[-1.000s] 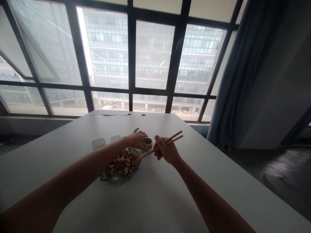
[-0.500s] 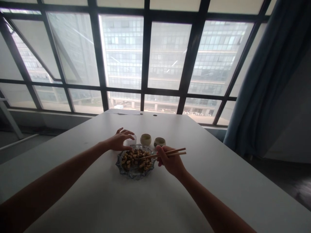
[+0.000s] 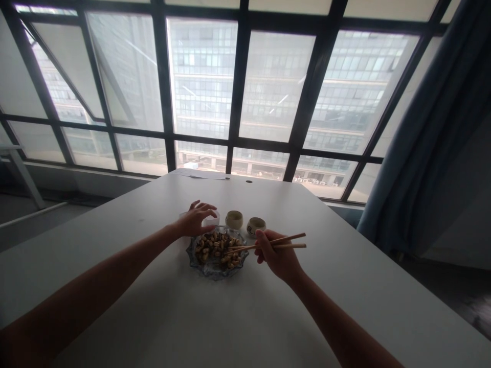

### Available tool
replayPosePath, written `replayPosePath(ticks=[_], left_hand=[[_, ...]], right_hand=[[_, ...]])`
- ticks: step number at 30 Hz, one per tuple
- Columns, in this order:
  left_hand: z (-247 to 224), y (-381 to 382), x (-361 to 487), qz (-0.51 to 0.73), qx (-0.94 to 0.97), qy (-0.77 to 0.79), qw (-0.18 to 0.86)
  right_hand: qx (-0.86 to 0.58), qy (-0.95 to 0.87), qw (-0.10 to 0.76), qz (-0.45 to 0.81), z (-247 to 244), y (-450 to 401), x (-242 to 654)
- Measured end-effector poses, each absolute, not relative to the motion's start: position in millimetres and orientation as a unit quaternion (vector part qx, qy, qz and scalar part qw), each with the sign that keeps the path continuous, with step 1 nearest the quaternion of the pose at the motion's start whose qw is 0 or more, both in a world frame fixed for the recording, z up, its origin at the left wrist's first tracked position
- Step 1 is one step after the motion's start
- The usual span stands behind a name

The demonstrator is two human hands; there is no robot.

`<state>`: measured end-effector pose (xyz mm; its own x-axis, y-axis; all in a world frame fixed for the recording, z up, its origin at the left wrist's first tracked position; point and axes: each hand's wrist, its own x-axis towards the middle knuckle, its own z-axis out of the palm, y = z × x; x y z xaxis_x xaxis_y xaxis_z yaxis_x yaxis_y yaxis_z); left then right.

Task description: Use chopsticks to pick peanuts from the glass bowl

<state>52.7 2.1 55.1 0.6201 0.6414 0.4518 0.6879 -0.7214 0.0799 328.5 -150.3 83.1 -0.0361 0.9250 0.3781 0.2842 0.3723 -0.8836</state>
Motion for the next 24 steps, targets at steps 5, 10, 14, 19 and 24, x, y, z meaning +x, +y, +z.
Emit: replayPosePath(ticks=[5, 10, 14, 19, 24], left_hand=[[52.8, 7.2, 35.7, -0.312, -0.852, -0.410, 0.092], [41.7, 12.0, 9.2, -0.360, -0.809, -0.451, 0.113], [25.2, 11.9, 0.8, -0.379, -0.789, -0.473, 0.099], [7.6, 11.7, 2.2, -0.408, -0.765, -0.494, 0.061], [3.4, 8.4, 2.9, -0.411, -0.759, -0.503, 0.050]], right_hand=[[-0.460, -0.659, 0.517, 0.297, 78.5, -150.2, 328.5], [-0.444, -0.674, 0.516, 0.288, 63.4, -148.0, 322.2], [-0.440, -0.689, 0.499, 0.287, 53.9, -148.8, 316.0], [-0.431, -0.701, 0.500, 0.270, 43.0, -150.0, 312.8], [-0.437, -0.675, 0.519, 0.291, 33.3, -150.8, 312.0]])
